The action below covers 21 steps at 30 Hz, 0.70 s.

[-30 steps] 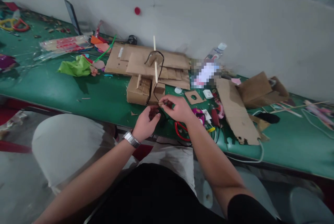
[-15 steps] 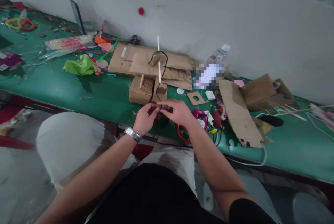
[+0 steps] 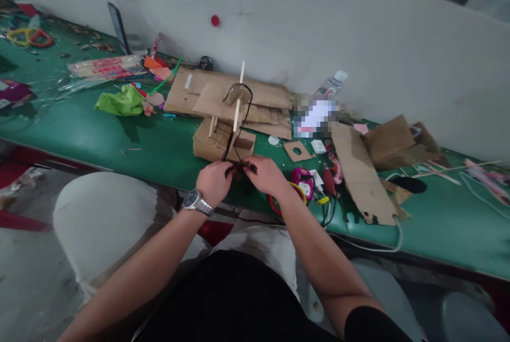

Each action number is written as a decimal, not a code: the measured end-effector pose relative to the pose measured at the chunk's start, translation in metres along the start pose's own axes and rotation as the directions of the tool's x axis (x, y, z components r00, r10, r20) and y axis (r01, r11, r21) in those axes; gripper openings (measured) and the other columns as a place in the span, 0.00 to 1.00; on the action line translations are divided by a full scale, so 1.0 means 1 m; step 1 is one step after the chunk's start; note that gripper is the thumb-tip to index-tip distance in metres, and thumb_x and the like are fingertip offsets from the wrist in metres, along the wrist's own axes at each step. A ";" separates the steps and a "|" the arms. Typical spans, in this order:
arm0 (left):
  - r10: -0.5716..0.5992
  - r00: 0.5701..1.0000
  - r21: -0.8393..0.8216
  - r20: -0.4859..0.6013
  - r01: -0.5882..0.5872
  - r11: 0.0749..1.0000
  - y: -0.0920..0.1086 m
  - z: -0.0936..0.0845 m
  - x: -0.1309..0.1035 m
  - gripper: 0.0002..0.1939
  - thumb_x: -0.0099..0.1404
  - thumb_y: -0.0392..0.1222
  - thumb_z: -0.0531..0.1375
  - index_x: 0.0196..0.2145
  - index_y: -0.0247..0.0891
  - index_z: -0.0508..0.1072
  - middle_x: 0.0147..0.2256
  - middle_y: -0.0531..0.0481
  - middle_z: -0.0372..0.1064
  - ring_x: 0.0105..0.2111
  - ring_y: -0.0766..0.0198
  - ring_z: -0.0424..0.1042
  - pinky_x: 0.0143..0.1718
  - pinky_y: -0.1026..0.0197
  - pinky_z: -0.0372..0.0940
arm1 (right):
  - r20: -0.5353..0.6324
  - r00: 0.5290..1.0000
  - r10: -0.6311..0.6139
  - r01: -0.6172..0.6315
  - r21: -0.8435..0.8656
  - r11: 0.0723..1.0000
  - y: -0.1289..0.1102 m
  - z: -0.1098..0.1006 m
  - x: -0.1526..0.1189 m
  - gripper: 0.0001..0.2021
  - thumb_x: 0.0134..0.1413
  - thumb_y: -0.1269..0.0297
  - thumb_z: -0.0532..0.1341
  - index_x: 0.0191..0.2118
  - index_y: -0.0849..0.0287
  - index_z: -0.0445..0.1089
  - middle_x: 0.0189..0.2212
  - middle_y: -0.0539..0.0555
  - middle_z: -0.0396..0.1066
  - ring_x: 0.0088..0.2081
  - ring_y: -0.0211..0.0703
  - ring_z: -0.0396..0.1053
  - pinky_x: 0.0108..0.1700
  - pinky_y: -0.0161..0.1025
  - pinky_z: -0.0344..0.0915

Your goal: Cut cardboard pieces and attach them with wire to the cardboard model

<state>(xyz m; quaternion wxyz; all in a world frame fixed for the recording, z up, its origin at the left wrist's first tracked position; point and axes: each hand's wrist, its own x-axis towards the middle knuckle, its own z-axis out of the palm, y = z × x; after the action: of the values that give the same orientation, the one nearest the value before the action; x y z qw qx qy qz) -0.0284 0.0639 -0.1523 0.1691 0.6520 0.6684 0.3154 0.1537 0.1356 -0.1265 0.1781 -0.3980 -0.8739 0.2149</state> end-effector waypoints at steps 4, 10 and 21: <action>-0.008 0.999 0.088 0.037 0.005 0.996 0.005 -0.008 -0.006 0.11 0.72 0.41 0.59 0.46 0.42 0.83 0.45 0.42 0.83 0.43 0.49 0.79 0.41 0.54 0.66 | 0.006 1.000 -0.026 0.026 0.044 0.999 -0.003 0.005 -0.004 0.11 0.60 0.72 0.70 0.48 0.58 0.78 0.45 0.58 0.81 0.47 0.52 0.78 0.51 0.45 0.71; -0.025 0.995 0.245 0.097 0.000 0.970 0.008 -0.024 -0.009 0.08 0.70 0.40 0.60 0.41 0.42 0.81 0.41 0.43 0.82 0.37 0.49 0.79 0.31 0.54 0.60 | -0.018 0.999 0.032 -0.032 0.005 0.999 0.000 0.013 -0.005 0.13 0.58 0.76 0.68 0.48 0.58 0.79 0.44 0.59 0.82 0.46 0.52 0.79 0.50 0.44 0.71; -0.097 0.987 0.320 0.130 0.051 0.946 0.007 -0.027 -0.006 0.10 0.71 0.41 0.58 0.39 0.40 0.80 0.40 0.38 0.81 0.36 0.48 0.79 0.33 0.54 0.62 | -0.092 0.990 0.109 -0.107 0.018 0.994 -0.008 0.017 -0.014 0.16 0.58 0.62 0.73 0.51 0.56 0.77 0.45 0.59 0.81 0.47 0.54 0.79 0.52 0.47 0.73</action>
<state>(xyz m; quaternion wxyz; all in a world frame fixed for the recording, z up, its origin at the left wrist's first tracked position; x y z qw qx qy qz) -0.0398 0.0525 -0.1287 0.1220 0.6661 0.7204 0.1500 0.1489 0.1163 -0.1390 0.2091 -0.4531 -0.8404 0.2114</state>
